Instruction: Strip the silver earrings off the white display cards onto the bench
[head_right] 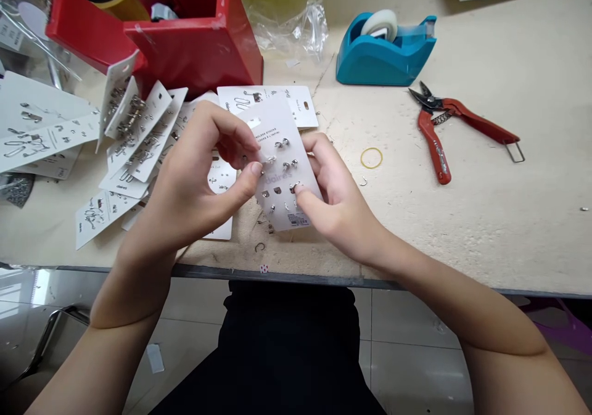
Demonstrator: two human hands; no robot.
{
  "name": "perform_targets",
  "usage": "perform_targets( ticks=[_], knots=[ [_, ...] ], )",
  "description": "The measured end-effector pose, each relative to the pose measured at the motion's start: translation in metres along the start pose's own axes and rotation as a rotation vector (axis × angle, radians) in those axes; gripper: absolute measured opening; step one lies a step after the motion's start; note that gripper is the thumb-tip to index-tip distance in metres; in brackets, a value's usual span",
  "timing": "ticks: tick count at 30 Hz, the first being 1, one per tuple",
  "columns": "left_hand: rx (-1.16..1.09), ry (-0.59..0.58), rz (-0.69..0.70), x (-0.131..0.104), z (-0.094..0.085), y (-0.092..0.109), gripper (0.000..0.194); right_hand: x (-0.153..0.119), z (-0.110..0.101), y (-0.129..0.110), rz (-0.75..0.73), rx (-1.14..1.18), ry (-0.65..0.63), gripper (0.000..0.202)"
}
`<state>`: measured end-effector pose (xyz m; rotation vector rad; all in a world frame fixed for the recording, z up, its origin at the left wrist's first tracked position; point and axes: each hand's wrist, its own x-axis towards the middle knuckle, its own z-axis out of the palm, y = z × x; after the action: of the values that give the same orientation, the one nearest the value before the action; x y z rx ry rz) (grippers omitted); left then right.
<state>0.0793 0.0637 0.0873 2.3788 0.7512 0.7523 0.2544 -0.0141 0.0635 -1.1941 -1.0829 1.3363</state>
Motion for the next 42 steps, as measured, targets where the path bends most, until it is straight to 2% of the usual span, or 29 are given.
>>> perform_targets(
  ticks=[6, 10, 12, 18, 24, 34, 42],
  knots=[
    [-0.051, -0.025, -0.05, 0.0, -0.002, 0.004, 0.015, 0.005, -0.004, -0.006, 0.183, 0.243, -0.13, 0.025],
    [-0.072, -0.03, -0.056, 0.0, -0.001, 0.004, 0.013, 0.006, -0.003, -0.008, 0.263, 0.345, -0.122, 0.011],
    [-0.102, -0.034, -0.055, 0.0, -0.001, 0.003, 0.011, 0.007, -0.001, -0.006, 0.268, 0.356, -0.102, 0.011],
    [-0.191, -0.037, -0.052, 0.002, -0.004, -0.002, 0.015, 0.009, -0.002, 0.001, 0.209, 0.26, -0.005, 0.02],
    [-0.118, -0.065, -0.061, 0.001, -0.005, 0.001, 0.011, 0.008, -0.002, 0.003, 0.133, 0.171, 0.055, 0.024],
    [-0.021, -0.11, -0.057, 0.0, -0.008, 0.006, 0.007, 0.007, -0.004, 0.005, 0.067, 0.098, 0.061, 0.02],
    [0.013, -0.07, -0.038, -0.005, -0.006, 0.009, 0.01, 0.003, 0.0, 0.0, -0.022, 0.049, 0.118, 0.018]
  ],
)
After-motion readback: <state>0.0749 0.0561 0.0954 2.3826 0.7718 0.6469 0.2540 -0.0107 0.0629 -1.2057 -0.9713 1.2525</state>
